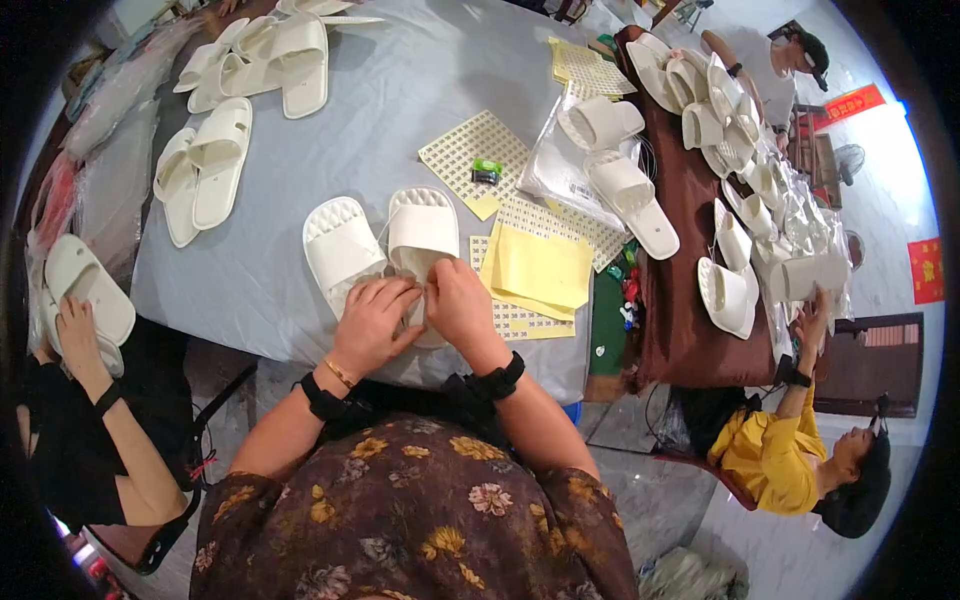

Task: Manual assembly of white slippers by applying pads or stickers to the footbed.

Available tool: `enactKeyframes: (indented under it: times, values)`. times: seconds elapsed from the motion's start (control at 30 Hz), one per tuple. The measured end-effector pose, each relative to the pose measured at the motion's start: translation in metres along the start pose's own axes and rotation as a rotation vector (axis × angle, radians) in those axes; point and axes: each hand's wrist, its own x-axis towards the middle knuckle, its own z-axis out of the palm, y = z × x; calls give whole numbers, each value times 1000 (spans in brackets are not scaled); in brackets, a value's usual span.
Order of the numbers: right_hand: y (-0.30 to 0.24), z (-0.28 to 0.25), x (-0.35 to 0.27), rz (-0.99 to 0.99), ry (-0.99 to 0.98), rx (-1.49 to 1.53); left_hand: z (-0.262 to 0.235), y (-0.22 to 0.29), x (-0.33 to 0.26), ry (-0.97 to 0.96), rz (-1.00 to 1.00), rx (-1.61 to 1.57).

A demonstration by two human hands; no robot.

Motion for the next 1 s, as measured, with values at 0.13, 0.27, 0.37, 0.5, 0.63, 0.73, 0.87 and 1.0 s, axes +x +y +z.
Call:
enactKeyframes:
  times: [0.13, 0.27, 0.37, 0.5, 0.63, 0.73, 0.87, 1.0]
  values:
    - [10, 6, 4, 12, 121, 165, -1, 0, 3, 30, 15, 2]
    - [-4, 2, -1, 70, 99, 115, -4, 3, 0, 45, 14, 4]
    - [8, 10, 0, 58, 198, 72, -2, 2, 0, 12, -2, -27]
    - [15, -2, -11, 103, 201, 150, -3, 5, 1, -4, -1, 26]
    - [5, -14, -29, 41, 92, 209, -3, 3, 2, -14, -4, 64]
    - [0, -10, -37, 1, 59, 174, -4, 5, 4, 1, 12, 73]
    - [-6, -6, -40, -19, 112, 67, -4, 5, 2, -7, 9, 59]
    - [0, -5, -41, -21, 54, 71, -4, 7, 2, -23, 2, 67]
